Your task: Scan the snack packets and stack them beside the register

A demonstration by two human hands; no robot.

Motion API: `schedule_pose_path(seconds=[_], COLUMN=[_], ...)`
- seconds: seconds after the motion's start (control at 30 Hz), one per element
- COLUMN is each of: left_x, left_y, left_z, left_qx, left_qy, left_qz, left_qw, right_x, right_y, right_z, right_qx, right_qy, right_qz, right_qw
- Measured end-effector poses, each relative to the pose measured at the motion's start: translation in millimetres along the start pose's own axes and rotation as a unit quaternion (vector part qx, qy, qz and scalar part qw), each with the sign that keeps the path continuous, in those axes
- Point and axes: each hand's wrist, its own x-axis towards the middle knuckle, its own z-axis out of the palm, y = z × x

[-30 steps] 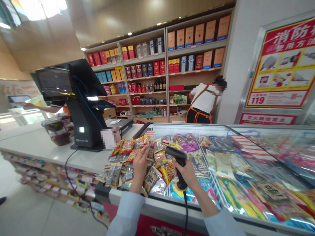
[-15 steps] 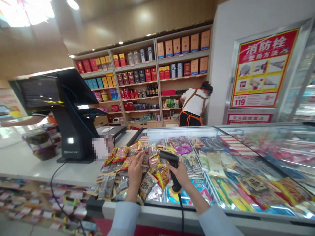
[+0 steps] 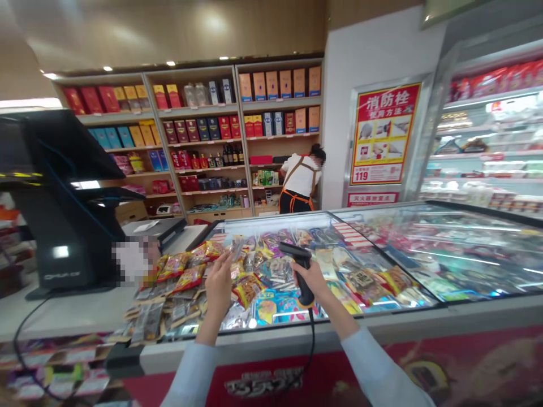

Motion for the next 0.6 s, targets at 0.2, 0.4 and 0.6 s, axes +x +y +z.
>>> schedule_pose_path(seconds=[0.2,0.4,0.6], left_x=[-29,-71,-95], left_y=[117,209,248], left_z=[48.7,112.4,130.9], left_qx=[-0.247,-0.387,-0.307], left_qy=[-0.116,-0.231,-0.266], left_qz=[-0.086,-0.171,-0.087], left_qw=[0.958,0.876,0.910], right_x=[-13,-19,-25], right_y=[-15,-22,-26], right_z=[-79,-153,-224], right_qx=[0.021,0.038,0.044], right_qy=[0.121,0.218,0.306], right_qz=[-0.024,-0.027,-0.051], right_qw=[0.992,0.975,0.950])
